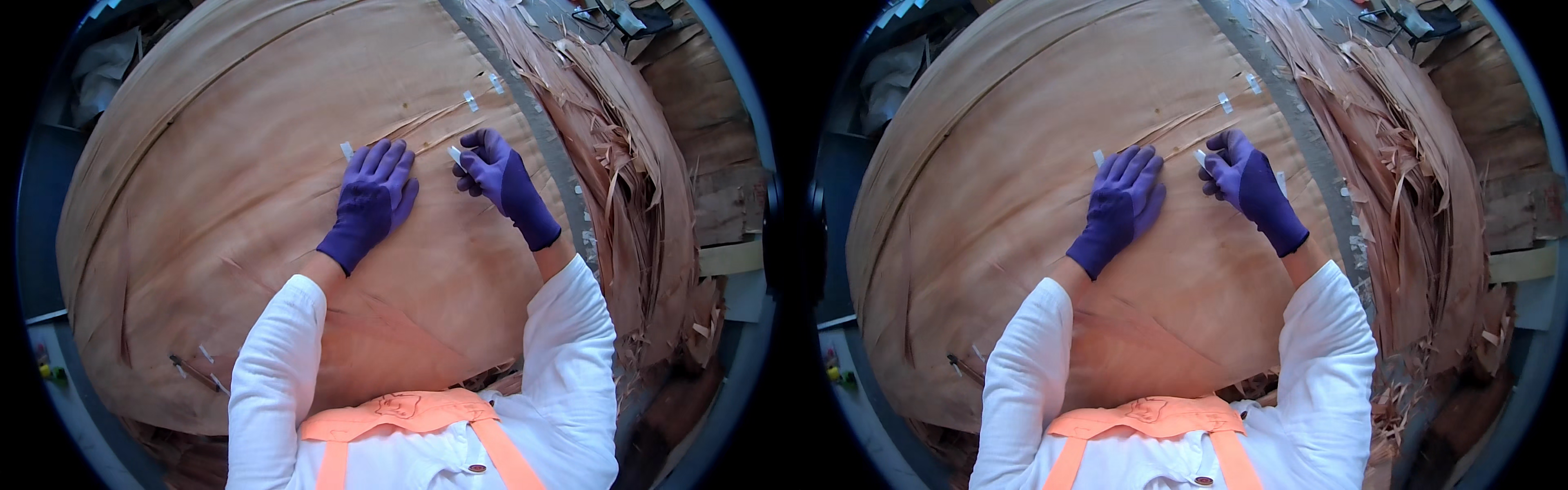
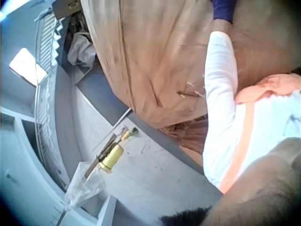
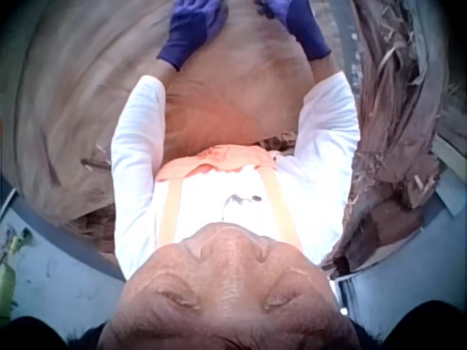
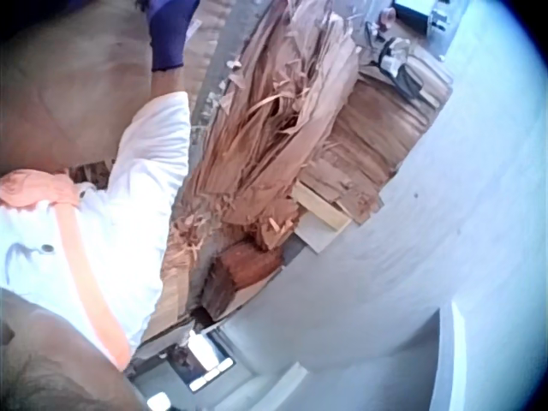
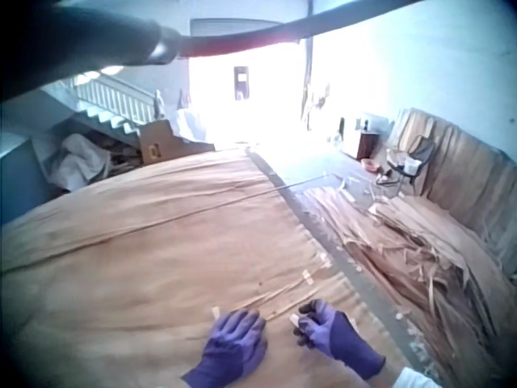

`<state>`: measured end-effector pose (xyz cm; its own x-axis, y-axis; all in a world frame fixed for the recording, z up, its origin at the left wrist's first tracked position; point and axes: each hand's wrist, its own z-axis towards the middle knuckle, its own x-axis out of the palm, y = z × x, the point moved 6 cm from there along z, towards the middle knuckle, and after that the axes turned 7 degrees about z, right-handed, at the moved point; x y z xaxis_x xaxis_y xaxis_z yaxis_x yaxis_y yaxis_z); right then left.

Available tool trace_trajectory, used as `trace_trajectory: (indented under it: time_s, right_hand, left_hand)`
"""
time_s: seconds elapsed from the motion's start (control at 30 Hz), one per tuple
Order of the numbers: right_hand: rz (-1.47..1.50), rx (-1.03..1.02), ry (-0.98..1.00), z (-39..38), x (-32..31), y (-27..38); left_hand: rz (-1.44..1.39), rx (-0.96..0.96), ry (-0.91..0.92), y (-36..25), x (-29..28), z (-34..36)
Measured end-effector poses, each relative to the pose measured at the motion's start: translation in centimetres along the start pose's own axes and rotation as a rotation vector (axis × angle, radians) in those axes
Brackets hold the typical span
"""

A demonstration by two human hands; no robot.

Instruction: The person trims wood veneer sheets with a knife and applies strips of adhesive tape to secure the veneer onto a large curved wooden surface.

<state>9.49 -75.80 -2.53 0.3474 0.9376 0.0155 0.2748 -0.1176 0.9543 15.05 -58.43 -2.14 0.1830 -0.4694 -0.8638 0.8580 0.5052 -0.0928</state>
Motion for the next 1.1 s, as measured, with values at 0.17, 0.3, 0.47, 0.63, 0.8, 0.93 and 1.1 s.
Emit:
trace_trajectory:
  time_s: [0.17, 0.3, 0.47, 0.63, 0.8, 0.93, 1.1]
  right_hand:
    - [-0.074, -0.004, -0.005, 2.3, 0.8, 0.8]
    - [-0.35, -0.264, -0.092, 4.0, 0.7, 1.7]
    - [-0.937, -0.54, -0.124, 4.9, 2.5, 2.1]
    - [-0.96, -0.541, -0.091, 5.2, 3.1, 2.1]
    - [-0.828, -0.539, -0.138, 5.1, 2.2, 2.3]
    - [-0.29, -0.157, -0.001, 5.4, 3.0, 1.6]
    - [-0.546, -0.073, 0.002, 6.4, 3.4, 0.5]
  left_hand:
    - [-0.025, -0.026, 0.022, 0.2, -0.2, 0.3]
    - [-0.034, -0.034, 0.029, 0.3, 0.0, 0.4]
    - [-0.041, -0.042, 0.033, 0.4, 0.1, 0.4]
    - [-0.044, -0.034, 0.018, 0.4, -0.1, 0.6]
    - [-0.043, -0.033, 0.026, 0.4, 0.2, 0.4]
    - [-0.034, -0.042, 0.021, 0.5, 0.1, 0.3]
    - [-0.039, -0.034, 0.032, 0.3, 0.3, 0.4]
